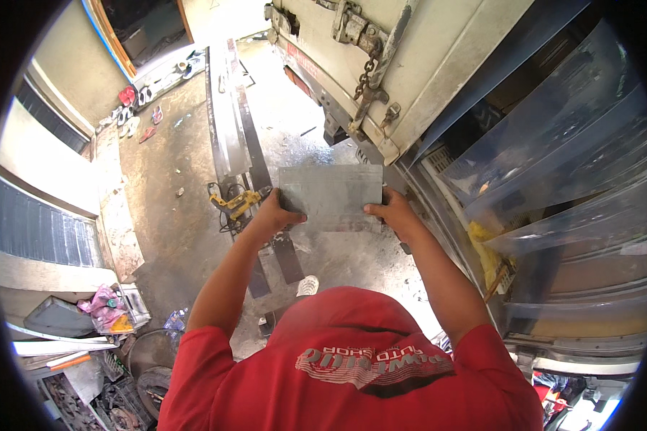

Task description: The person hammers a metal plate on the floor to shape it, then fits the plate into a damaged area on the underside of a truck. They repeatedly adjust and tap the plate into place, then return to hammering it on the floor.

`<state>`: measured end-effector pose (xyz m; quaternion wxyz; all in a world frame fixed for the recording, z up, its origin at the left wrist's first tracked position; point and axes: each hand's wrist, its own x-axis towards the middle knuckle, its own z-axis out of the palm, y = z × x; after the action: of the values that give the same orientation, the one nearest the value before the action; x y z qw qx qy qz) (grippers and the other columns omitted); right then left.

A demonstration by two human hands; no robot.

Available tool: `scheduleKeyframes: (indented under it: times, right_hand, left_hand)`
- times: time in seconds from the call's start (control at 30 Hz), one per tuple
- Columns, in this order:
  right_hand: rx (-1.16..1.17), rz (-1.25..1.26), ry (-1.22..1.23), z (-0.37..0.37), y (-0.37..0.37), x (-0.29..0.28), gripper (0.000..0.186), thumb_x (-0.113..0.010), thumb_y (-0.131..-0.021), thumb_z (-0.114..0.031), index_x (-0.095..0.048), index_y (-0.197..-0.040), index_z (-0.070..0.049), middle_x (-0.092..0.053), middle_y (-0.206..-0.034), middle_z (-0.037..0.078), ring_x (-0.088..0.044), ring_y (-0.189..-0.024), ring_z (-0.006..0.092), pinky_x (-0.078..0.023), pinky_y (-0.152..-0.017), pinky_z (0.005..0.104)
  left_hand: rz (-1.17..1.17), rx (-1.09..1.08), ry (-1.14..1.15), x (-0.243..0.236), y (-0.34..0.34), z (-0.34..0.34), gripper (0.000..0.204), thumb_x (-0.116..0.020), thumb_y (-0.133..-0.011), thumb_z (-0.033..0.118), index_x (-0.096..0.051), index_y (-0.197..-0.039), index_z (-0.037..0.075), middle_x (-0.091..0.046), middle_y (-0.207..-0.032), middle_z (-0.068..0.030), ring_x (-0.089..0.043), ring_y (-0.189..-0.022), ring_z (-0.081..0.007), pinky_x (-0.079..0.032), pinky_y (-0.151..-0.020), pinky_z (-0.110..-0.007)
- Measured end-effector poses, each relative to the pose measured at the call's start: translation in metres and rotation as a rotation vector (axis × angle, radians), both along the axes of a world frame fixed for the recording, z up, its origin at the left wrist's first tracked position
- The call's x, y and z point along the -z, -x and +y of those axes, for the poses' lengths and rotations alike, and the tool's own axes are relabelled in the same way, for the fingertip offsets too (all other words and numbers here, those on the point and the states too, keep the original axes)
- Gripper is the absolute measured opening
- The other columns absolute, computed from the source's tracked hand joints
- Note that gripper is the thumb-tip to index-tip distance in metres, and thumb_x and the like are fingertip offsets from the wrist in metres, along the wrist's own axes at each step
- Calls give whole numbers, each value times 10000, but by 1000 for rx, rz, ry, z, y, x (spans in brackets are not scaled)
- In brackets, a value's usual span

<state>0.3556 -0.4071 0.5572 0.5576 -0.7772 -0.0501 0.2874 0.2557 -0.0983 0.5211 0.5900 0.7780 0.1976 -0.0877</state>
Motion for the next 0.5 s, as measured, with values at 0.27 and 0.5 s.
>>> scheduleKeyframes:
  times: [0.27, 0.5]
  right_hand:
    - [111, 306, -362, -5, 17, 7, 501, -723, -1004, -244, -575, -1394, 33, -691, -1268, 135, -694, -1117, 241, -574, -967, 397]
    - [89, 346, -345, -6, 30, 8, 534, -704, -1021, -263, -545, -1401, 77, -653, -1326, 180, -661, -1204, 291, -550, -1034, 440]
  left_hand:
    - [104, -58, 744, 6, 41, 27, 629, -730, -915, 79, -504, -1500, 25, -685, -1335, -114, -686, -1184, -272, -560, -1023, -428]
    - [-50, -192, 1035, 11, 53, 21, 556, -564, -1072, 478, -574, -1436, 58, -704, -1306, -96, -687, -1179, -255, -550, -1017, -429]
